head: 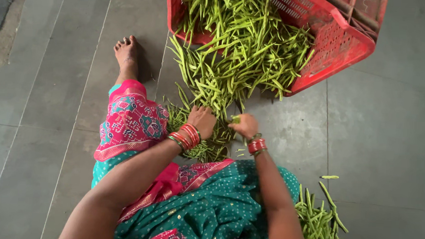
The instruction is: The person sits on the floor and repeatedly picks green beans from a red crate, snaps off the ends by hand, and drops the trimmed pieces into a pile on the floor. The process continues throughout the clip with no tools used.
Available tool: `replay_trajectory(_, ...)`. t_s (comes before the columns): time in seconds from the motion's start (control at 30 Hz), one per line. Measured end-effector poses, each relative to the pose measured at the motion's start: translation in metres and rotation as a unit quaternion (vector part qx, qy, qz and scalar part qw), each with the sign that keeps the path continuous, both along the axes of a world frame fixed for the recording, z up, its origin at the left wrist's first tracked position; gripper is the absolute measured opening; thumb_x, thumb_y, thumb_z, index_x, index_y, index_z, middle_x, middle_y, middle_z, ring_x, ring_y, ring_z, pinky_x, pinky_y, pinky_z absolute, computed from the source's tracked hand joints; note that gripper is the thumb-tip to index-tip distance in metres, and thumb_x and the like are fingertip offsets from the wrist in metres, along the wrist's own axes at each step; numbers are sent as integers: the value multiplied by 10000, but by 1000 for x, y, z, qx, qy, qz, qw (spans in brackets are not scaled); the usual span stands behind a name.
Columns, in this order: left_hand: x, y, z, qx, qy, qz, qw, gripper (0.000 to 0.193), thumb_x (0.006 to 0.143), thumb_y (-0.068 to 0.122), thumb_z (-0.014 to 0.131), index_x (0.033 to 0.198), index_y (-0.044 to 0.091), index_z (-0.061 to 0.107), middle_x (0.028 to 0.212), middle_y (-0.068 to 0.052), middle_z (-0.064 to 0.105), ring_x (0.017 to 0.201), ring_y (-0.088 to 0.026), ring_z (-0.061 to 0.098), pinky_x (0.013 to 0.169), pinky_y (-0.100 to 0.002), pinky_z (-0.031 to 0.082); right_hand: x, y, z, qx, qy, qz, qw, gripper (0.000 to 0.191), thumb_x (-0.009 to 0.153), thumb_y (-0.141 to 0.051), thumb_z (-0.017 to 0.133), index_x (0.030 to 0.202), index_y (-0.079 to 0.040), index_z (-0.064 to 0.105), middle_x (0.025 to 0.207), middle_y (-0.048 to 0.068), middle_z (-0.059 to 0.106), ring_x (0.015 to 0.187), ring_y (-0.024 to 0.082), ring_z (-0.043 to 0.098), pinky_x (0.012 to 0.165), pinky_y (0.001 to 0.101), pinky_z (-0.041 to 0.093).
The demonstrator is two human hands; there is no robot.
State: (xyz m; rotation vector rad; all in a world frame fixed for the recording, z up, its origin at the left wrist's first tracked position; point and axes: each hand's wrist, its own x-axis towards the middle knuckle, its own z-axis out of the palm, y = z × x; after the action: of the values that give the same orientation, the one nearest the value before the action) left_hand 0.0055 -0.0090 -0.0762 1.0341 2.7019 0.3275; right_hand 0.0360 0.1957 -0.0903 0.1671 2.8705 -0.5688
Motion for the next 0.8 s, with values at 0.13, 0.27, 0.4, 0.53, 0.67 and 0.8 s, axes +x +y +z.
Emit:
replay_trajectory(0.13,-1,-5,5,-15,13,0,1000,282,747,319,776,924,99,784,1174,-141,661,1135,-297,589,937,-431,424,-8,-2,7,-131,15,-19,991,174,761,-261,898,784,-120,799,667,31,695,551,141,587,515,296,460)
replay_trajectory(0.27,-1,-2,12,33,-68,30,997,235,823,342,751,962,159,798,999,-125,731,961,-296,677,909,-469,467,-2,24,19,-542,-52,-153,824,127,842,-108,826,934,-46,763,691,7,670,560,119,610,507,260,480)
replay_trajectory(0.4,-3,10,9,205,-196,74,956,201,868,334,738,985,194,824,858,-72,778,711,-224,725,724,-405,588,12,31,9,-680,-58,-229,694,148,913,-77,751,1041,-28,694,726,11,650,563,110,605,519,249,507)
replay_trajectory(0.53,-2,21,3,289,-255,125,914,221,826,283,781,1007,159,808,847,-75,798,656,-172,744,644,-341,603,17,9,-6,-721,-50,-267,637,171,919,-101,759,1062,-16,714,745,5,650,593,102,608,544,234,505)
replay_trajectory(0.67,-3,17,1,294,-218,179,913,166,836,228,767,960,136,829,820,-93,796,660,-182,741,663,-355,595,19,-12,2,-625,33,-276,729,168,908,-110,778,1051,-30,740,765,30,677,613,123,625,538,252,524)
replay_trajectory(0.8,-5,11,2,218,-81,154,960,129,850,143,690,854,125,817,779,-128,743,721,-256,699,747,-420,545,30,-28,29,-352,215,-166,896,245,873,-116,819,1109,-62,782,821,51,743,646,153,628,550,281,497)
